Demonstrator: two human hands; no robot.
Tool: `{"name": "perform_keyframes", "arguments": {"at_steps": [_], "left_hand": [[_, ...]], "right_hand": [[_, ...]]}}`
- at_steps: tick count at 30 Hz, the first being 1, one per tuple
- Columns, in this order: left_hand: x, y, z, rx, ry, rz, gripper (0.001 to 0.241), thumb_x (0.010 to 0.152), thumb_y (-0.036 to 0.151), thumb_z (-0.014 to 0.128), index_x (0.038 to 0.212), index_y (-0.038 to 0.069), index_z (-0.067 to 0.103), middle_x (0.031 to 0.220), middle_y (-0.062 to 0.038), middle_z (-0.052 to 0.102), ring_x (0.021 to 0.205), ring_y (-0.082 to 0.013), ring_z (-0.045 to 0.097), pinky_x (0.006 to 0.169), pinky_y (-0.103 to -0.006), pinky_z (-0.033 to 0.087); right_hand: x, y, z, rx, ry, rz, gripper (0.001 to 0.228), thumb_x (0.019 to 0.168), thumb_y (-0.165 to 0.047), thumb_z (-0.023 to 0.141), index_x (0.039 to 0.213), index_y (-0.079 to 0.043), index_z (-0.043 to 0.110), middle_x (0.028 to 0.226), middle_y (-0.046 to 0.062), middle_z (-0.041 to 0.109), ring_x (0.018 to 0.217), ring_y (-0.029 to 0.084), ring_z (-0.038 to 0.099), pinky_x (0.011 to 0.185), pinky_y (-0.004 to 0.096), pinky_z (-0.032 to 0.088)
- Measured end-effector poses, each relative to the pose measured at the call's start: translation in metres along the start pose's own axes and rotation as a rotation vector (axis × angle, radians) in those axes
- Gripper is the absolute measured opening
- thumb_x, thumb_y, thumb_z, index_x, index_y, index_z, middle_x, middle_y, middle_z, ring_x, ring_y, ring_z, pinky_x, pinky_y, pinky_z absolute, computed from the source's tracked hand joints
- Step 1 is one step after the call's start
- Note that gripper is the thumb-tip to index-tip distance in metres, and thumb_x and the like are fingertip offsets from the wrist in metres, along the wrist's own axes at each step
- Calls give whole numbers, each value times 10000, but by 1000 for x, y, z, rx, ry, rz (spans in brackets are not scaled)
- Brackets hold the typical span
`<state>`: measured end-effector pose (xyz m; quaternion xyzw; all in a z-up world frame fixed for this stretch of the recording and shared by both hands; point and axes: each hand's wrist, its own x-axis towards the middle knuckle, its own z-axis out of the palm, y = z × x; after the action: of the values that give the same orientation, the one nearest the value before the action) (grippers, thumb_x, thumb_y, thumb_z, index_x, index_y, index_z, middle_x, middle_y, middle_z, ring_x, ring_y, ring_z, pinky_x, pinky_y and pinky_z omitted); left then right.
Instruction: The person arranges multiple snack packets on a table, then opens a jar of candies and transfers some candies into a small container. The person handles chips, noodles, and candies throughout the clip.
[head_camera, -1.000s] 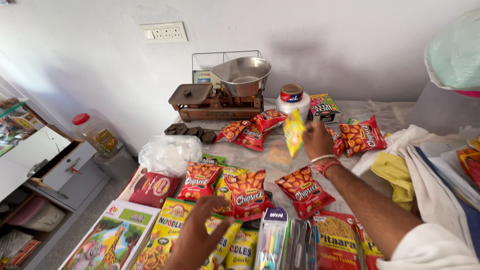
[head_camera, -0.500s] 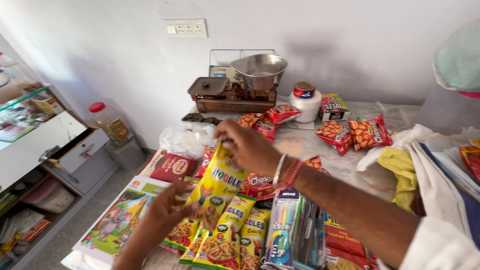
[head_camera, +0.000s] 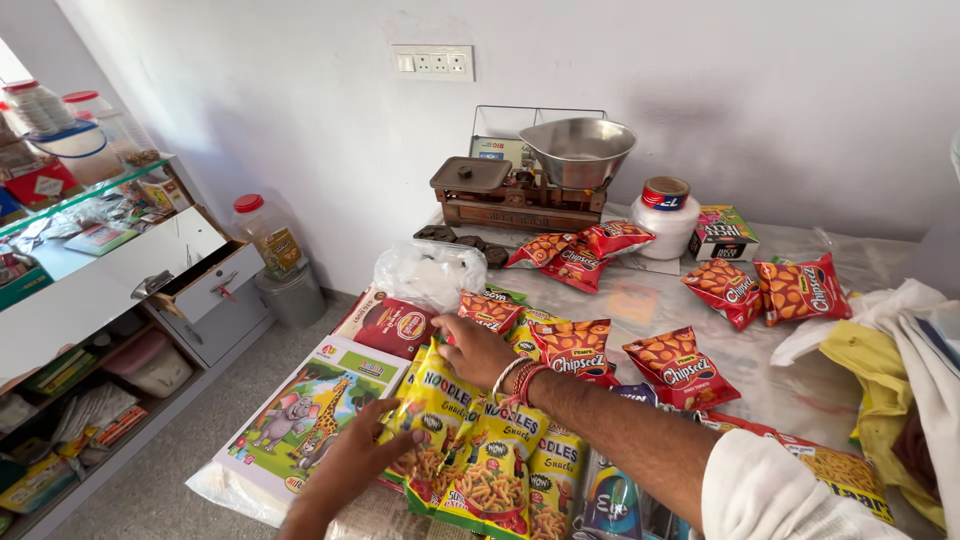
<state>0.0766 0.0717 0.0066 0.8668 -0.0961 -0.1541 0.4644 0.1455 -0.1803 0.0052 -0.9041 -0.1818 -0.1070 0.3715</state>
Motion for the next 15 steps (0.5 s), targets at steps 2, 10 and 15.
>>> {"name": "perform_keyframes", "arguments": {"at_steps": [2, 10, 15], "left_hand": [[6, -8, 5, 308, 77, 17, 745, 810, 466, 808, 1407, 126, 520, 1341, -106, 614, 1014, -255, 743, 910, -400, 577], [12, -13, 41, 541, 151, 312, 780, 869, 443, 714, 1550, 246, 389, 1528, -169, 390, 1403, -375, 402, 1121, -510, 364], [6, 9, 45, 636, 67, 173, 850, 875, 526, 668, 1612, 318, 300, 1632, -179, 258, 1469, -362, 316, 1163, -525, 319]], "right_hand": [[-7, 9, 7, -107, -23, -7, 454, 957, -199, 613, 1376, -51, 522, 1331, 176, 641, 1203, 320, 646, 1030, 433, 498], [-44, -5, 6, -321, -255, -51, 537, 1022, -401, 527, 1472, -111, 486, 1482, 176, 521, 1370, 339, 496, 1115, 500, 388], [-63, -8, -13, -427, -226, -26, 595, 1019, -403, 547, 1520, -105, 423, 1547, 196, 425, 1444, 377, 385, 1143, 564, 313]]}}
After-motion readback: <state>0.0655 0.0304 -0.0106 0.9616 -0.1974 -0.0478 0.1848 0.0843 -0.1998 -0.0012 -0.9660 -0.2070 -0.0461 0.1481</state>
